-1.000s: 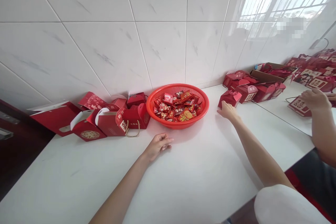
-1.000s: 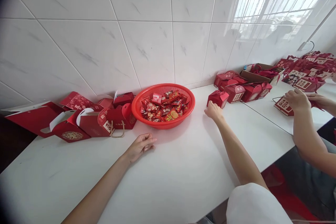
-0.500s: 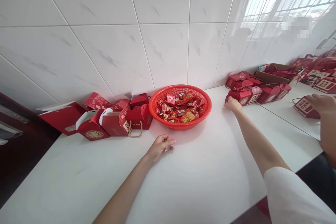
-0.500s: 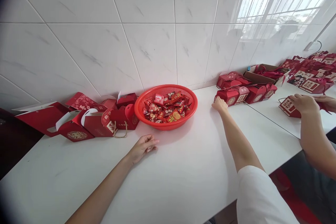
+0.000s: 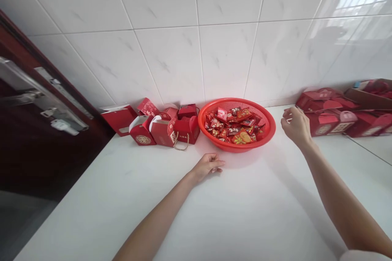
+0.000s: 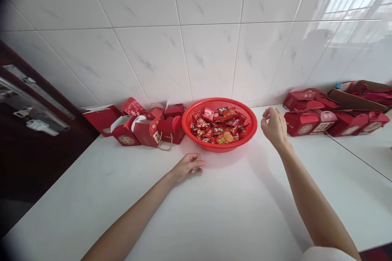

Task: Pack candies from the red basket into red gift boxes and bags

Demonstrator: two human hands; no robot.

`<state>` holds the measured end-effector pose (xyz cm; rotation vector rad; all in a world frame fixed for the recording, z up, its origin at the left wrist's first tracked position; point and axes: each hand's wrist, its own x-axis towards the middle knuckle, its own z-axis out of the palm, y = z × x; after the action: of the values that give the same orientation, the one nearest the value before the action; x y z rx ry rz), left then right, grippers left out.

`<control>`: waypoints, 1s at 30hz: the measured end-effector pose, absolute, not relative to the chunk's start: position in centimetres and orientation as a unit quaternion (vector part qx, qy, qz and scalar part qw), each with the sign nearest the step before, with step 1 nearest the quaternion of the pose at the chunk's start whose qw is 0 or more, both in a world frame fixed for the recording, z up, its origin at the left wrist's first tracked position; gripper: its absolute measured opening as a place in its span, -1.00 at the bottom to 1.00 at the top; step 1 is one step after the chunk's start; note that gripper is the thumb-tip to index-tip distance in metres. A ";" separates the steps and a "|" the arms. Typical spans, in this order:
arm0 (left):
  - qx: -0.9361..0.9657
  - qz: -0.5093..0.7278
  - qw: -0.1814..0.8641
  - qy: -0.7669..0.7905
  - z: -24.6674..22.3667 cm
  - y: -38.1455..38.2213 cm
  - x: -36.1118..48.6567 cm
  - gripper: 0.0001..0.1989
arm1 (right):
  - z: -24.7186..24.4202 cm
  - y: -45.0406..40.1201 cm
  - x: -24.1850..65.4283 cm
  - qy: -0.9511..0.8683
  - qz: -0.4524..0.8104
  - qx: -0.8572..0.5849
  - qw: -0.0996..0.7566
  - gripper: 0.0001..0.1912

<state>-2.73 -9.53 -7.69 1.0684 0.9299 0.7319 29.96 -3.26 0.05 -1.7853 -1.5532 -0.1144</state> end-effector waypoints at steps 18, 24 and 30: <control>0.473 0.422 0.671 0.386 -3.8 -7.9 -5.5 -0.45 | -13.3 -21.3 4.0 -0.973 0.112 0.086 0.185 -0.80; 0.484 0.567 0.532 0.401 0.7 -6.3 -11.6 -0.51 | -13.9 -21.1 4.2 -0.978 0.109 0.071 0.166 -0.78; 0.572 0.549 0.446 0.414 2.8 -9.5 -10.4 -0.70 | -14.0 -21.1 3.9 -0.979 0.107 0.062 0.159 -0.83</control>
<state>-10.44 -9.55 2.79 1.4168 1.0261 1.3609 3.88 -21.07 -14.00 0.1786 -2.7995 0.3072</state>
